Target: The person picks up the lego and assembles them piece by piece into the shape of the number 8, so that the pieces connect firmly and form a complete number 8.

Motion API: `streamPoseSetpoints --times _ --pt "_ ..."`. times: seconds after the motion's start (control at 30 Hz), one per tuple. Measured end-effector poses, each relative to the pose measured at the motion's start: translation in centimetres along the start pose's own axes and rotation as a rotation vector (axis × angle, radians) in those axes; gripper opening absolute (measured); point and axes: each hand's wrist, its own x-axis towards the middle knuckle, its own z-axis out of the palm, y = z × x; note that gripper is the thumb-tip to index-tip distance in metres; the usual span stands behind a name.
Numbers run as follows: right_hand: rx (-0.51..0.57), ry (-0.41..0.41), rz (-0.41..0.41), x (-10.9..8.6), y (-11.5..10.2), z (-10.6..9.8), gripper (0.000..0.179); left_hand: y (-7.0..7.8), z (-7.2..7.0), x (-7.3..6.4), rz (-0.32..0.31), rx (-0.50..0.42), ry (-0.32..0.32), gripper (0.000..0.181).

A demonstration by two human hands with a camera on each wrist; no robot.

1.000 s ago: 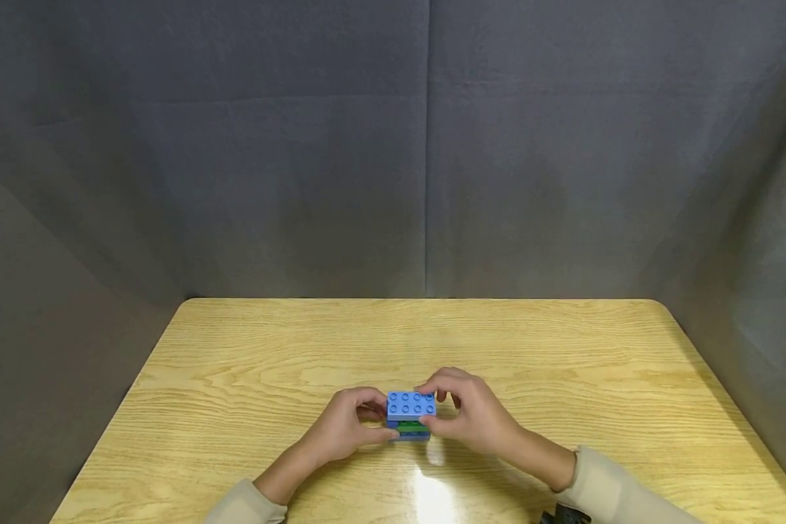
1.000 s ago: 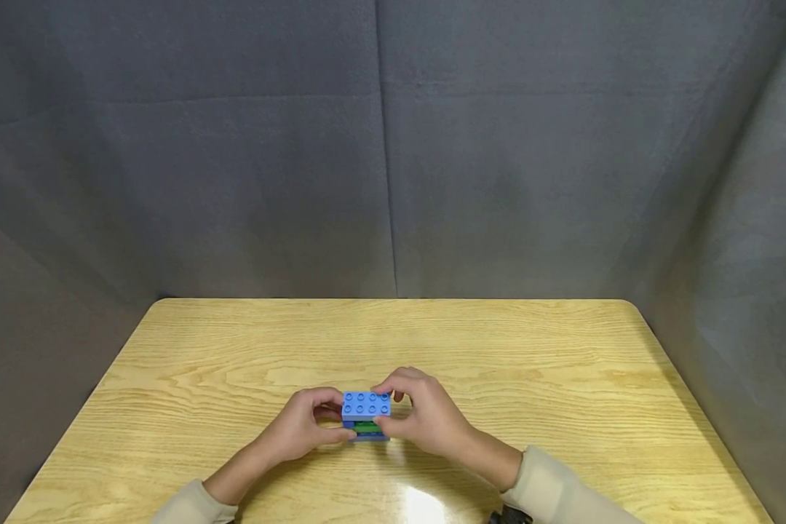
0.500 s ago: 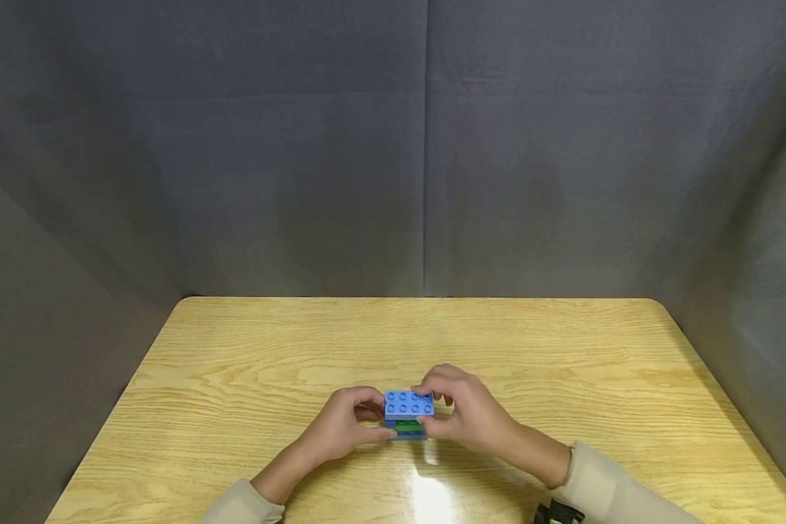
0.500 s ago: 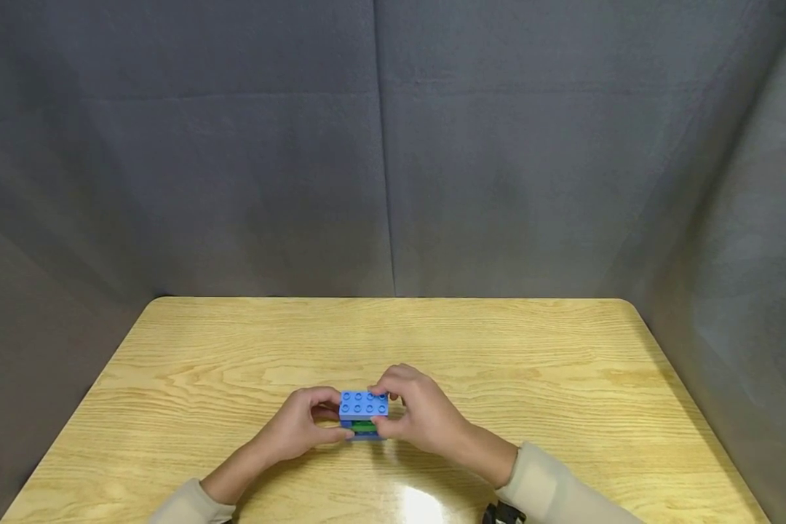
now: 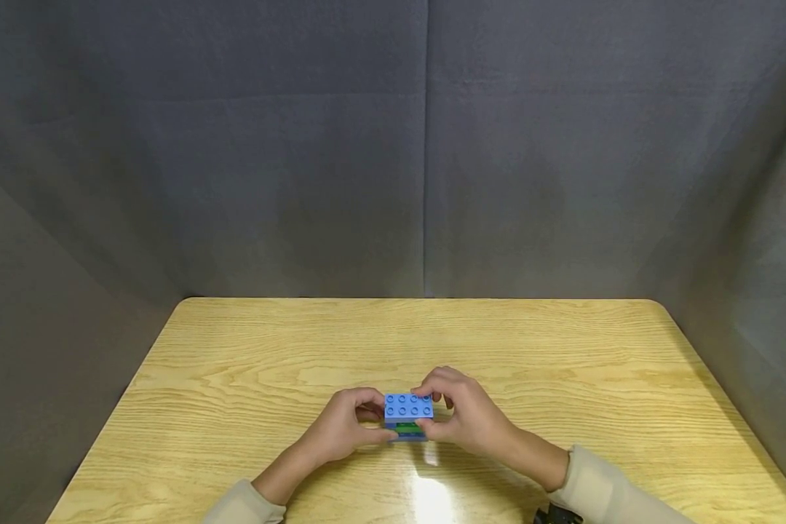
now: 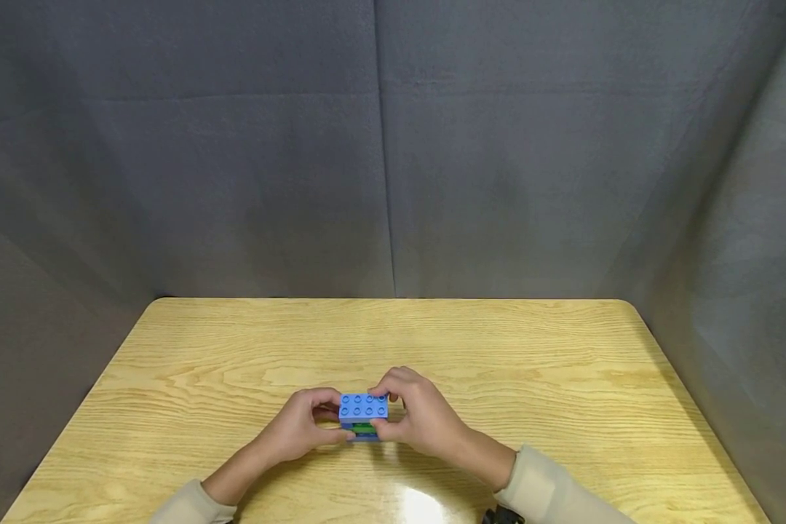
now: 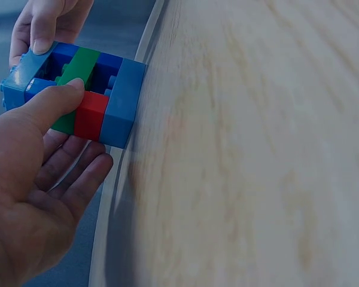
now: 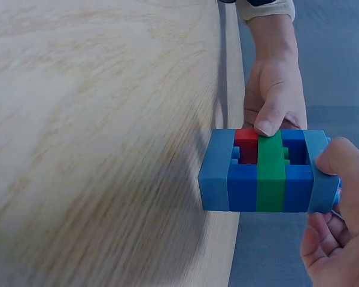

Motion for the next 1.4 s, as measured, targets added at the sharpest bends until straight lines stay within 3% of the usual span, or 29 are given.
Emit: streamPoseSetpoints --times 0.2,0.9,1.4 --pt "0.023 0.014 0.023 -0.1 0.0 0.2 0.029 -1.3 0.0 0.3 0.023 -0.009 -0.01 0.031" --pt "0.026 0.013 0.046 -0.1 -0.1 0.2 0.03 -1.1 0.0 0.3 0.0 -0.014 -0.016 0.03" --pt "-0.03 -0.037 0.05 -0.1 -0.2 -0.3 0.035 -1.2 0.0 0.3 0.005 -0.006 -0.034 0.03"
